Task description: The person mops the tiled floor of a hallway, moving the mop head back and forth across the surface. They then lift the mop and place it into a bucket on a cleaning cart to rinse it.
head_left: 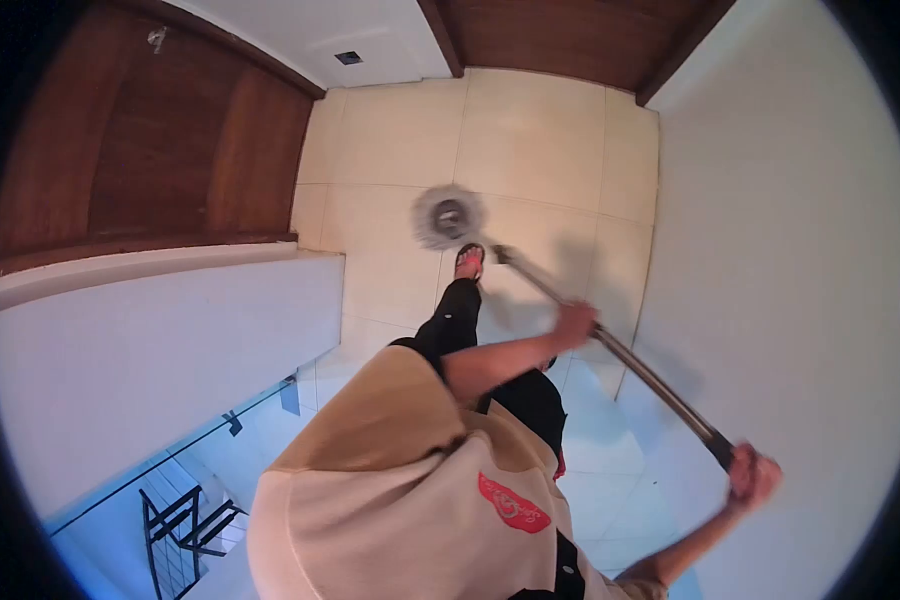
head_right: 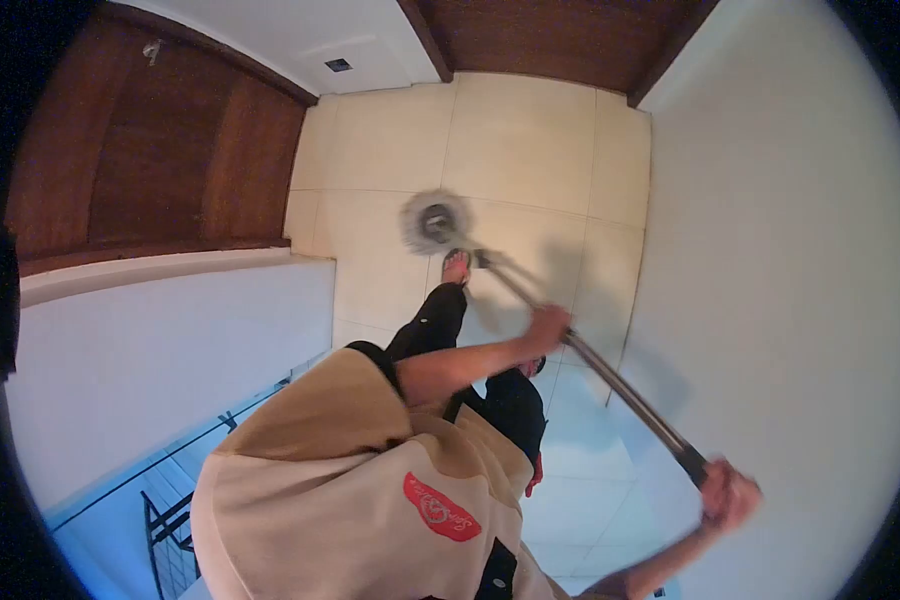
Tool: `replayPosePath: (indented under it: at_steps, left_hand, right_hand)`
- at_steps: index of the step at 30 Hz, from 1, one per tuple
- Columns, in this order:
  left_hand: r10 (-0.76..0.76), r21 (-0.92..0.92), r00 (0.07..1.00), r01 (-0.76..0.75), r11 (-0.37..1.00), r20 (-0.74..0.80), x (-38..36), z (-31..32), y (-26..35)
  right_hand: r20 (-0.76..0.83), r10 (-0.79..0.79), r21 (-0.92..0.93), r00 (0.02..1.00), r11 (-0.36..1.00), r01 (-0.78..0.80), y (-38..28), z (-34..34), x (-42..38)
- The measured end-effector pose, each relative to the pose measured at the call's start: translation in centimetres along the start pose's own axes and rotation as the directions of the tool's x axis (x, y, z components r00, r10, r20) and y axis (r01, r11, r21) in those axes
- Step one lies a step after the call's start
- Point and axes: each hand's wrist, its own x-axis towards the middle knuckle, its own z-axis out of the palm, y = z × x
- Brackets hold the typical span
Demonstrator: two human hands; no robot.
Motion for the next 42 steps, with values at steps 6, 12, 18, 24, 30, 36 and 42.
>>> replayPosePath:
  at_steps: [6, 12, 18, 24, 30, 36, 42]
  left_hand:
    - [0.386, -0.242, 0.923, -0.378, 0.894, -0.015, 6.4, -4.8, 14.3]
    - [0.298, -0.363, 0.941, -0.337, 0.869, -0.161, 3.3, -11.8, 8.1]
    - [0.02, -0.053, 0.967, -0.035, 0.998, -0.253, -5.4, -18.2, -21.3]
    - [-0.122, 0.27, 0.948, 0.205, 0.941, -0.295, -5.0, -22.9, -32.7]
    - [0.197, 0.018, 0.979, -0.198, 0.98, 0.055, 4.2, 0.0, -2.8]
    - [0.551, -0.191, 0.815, -0.521, 0.832, 0.177, 11.1, 0.0, 18.0]
    - [0.532, -0.319, 0.837, -0.543, 0.777, -0.128, 10.2, -7.2, 11.2]
  right_hand:
    - [-0.262, -0.216, 0.009, 0.94, 0.974, 0.227, -10.5, -2.4, -0.5]
    - [-0.094, -0.256, 0.299, 0.962, 0.915, 0.272, -11.1, -0.2, 4.8]
    - [0.151, 0.117, 0.404, 0.982, 0.899, -0.169, 4.0, 21.7, 3.4]
    - [0.328, -0.069, 0.366, 0.942, 0.929, -0.059, 12.7, 34.0, 0.8]
    - [-0.421, 0.126, -0.151, 0.898, 0.967, -0.206, -0.6, -0.3, -5.0]
    - [-0.594, -0.179, -0.111, 0.784, 0.984, 0.141, -9.5, -1.5, -5.2]
    - [-0.295, -0.067, 0.343, 0.953, 0.923, 0.172, -9.6, -3.6, 0.0]
